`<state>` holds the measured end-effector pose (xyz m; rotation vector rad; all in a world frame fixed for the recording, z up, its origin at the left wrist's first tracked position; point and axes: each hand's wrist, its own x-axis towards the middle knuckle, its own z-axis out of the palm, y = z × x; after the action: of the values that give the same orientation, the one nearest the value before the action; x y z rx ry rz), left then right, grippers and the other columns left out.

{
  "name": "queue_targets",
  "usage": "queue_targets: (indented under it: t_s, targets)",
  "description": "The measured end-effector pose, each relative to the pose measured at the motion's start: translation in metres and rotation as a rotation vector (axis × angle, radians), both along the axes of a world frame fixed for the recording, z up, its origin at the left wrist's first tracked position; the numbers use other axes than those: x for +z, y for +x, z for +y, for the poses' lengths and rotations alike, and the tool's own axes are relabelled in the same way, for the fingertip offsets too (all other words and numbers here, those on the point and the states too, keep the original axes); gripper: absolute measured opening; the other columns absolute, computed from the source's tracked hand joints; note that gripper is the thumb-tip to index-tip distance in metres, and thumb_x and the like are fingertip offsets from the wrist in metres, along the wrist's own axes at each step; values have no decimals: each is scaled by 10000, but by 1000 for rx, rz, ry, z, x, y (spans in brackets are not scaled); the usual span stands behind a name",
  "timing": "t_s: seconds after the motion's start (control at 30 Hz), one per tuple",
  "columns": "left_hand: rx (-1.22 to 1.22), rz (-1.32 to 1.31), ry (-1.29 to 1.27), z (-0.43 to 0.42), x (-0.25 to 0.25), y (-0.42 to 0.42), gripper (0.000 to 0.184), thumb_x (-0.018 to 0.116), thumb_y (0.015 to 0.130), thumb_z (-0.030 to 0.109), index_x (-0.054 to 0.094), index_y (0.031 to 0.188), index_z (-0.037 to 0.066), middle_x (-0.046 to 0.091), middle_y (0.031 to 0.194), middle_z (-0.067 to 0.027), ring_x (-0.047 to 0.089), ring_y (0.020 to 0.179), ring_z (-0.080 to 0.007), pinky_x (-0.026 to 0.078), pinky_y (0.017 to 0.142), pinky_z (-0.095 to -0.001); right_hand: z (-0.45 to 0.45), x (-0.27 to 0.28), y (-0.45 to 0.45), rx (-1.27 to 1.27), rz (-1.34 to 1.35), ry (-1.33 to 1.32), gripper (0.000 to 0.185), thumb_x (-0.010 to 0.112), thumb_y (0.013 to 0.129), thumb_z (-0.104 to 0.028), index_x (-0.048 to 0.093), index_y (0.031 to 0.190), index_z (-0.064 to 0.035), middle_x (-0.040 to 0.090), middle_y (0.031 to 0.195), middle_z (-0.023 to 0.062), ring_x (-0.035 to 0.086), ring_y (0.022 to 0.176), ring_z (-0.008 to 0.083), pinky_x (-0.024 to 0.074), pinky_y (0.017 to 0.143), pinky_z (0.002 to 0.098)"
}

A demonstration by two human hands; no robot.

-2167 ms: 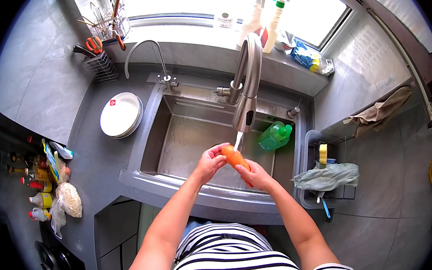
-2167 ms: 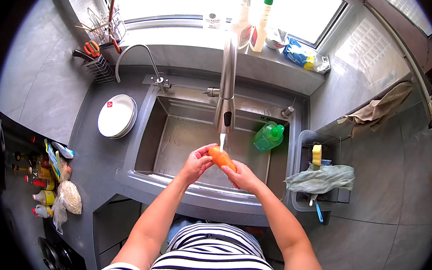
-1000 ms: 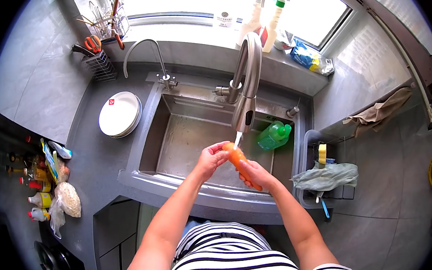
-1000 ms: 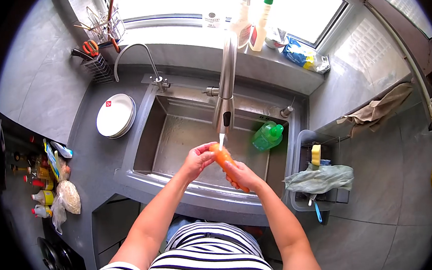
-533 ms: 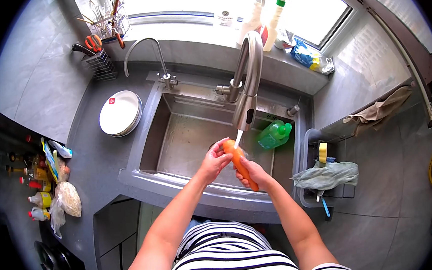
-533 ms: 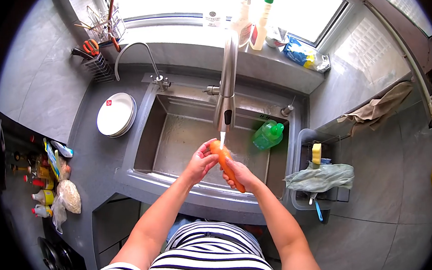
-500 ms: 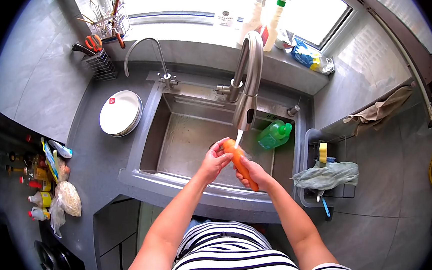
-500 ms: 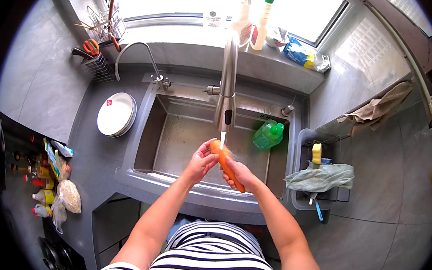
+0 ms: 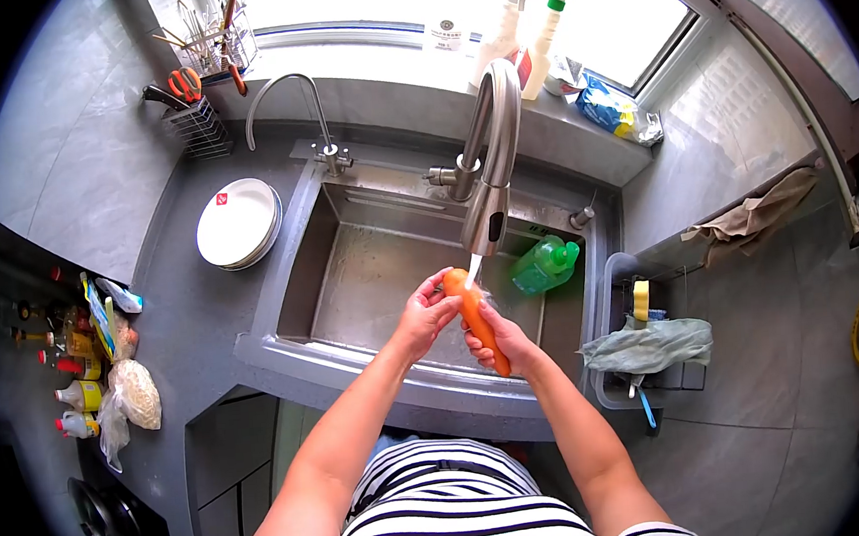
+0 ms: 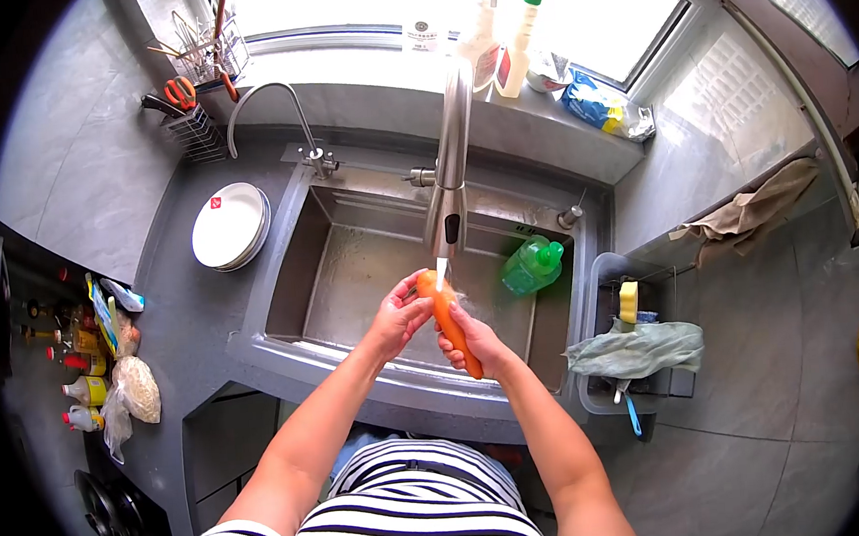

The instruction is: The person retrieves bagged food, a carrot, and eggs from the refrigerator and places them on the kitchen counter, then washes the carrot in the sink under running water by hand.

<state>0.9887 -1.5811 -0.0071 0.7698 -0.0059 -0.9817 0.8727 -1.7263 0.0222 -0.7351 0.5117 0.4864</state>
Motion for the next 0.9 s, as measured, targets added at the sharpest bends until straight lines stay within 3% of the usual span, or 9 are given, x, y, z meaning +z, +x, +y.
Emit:
queue_targets:
  t_s: [0.37, 0.57, 0.67, 0.7, 0.77, 0.8, 0.83, 0.9]
  targets:
    - [28, 49, -33, 1, 0, -5, 627, 629, 847, -25, 370, 1406, 91, 531, 1262, -83, 538, 1156, -157, 462, 1003, -290, 6, 2, 1, -2, 40, -57, 520, 400, 939, -605, 468, 1012, -94, 448, 683, -4, 373, 476, 61, 319, 403, 182]
    - [19, 24, -116, 2, -5, -4, 663, 617, 849, -27, 321, 1429, 100, 497, 1298, -99, 521, 1181, -190, 461, 1003, -310, 3, 0, 1, -27, -13, 76, 542, 415, 927, -620, 481, 995, -87, 491, 707, 5, 400, 488, 63, 348, 421, 198]
    - [16, 47, -191, 0, -6, -11, 687, 627, 846, -14, 286, 1429, 113, 465, 1318, -112, 519, 1178, -208, 480, 960, -311, 3, -8, 0, -64, -28, 168, 488, 487, 926, -560, 490, 1009, -79, 520, 730, 11, 455, 535, 72, 386, 439, 205]
    - [16, 60, -215, -2, -5, -15, 689, 631, 845, -8, 279, 1425, 116, 453, 1322, -118, 518, 1176, -214, 487, 945, -309, 6, -12, 0, -58, -37, 42, 438, 524, 922, -500, 493, 1019, -74, 531, 746, 16, 478, 561, 77, 414, 456, 213]
    - [102, -67, 92, -17, -11, -22, 662, 652, 844, 18, 297, 1392, 120, 457, 1272, -110, 524, 1120, -195, 495, 891, -308, 15, -20, 2, -50, -54, -208, 354, 597, 912, -379, 497, 1038, -64, 552, 778, 25, 524, 612, 88, 470, 489, 229]
    - [145, -130, 245, -27, -16, -25, 648, 663, 843, 31, 306, 1376, 122, 459, 1247, -106, 527, 1092, -185, 499, 863, -308, 23, -10, 2, -17, -109, -349, 319, 662, 835, -195, 495, 1064, -48, 572, 826, 39, 590, 707, 123, 539, 577, 272]
    - [222, -194, 384, -36, -22, -27, 556, 690, 843, 73, 362, 1289, 116, 494, 1108, -77, 539, 943, -148, 506, 784, -303, 30, -12, 0, -13, -116, -484, 350, 669, 806, -166, 483, 1074, -37, 579, 843, 51, 607, 715, 141, 552, 598, 287]
    - [315, -441, 506, -50, -38, -24, 535, 698, 844, 90, 372, 1266, 119, 520, 1025, -63, 544, 838, -141, 509, 712, -302, 37, 8, 3, 105, -83, -892, 469, 685, 742, -119, 434, 1122, -4, 602, 904, 94, 647, 728, 207, 564, 636, 351]
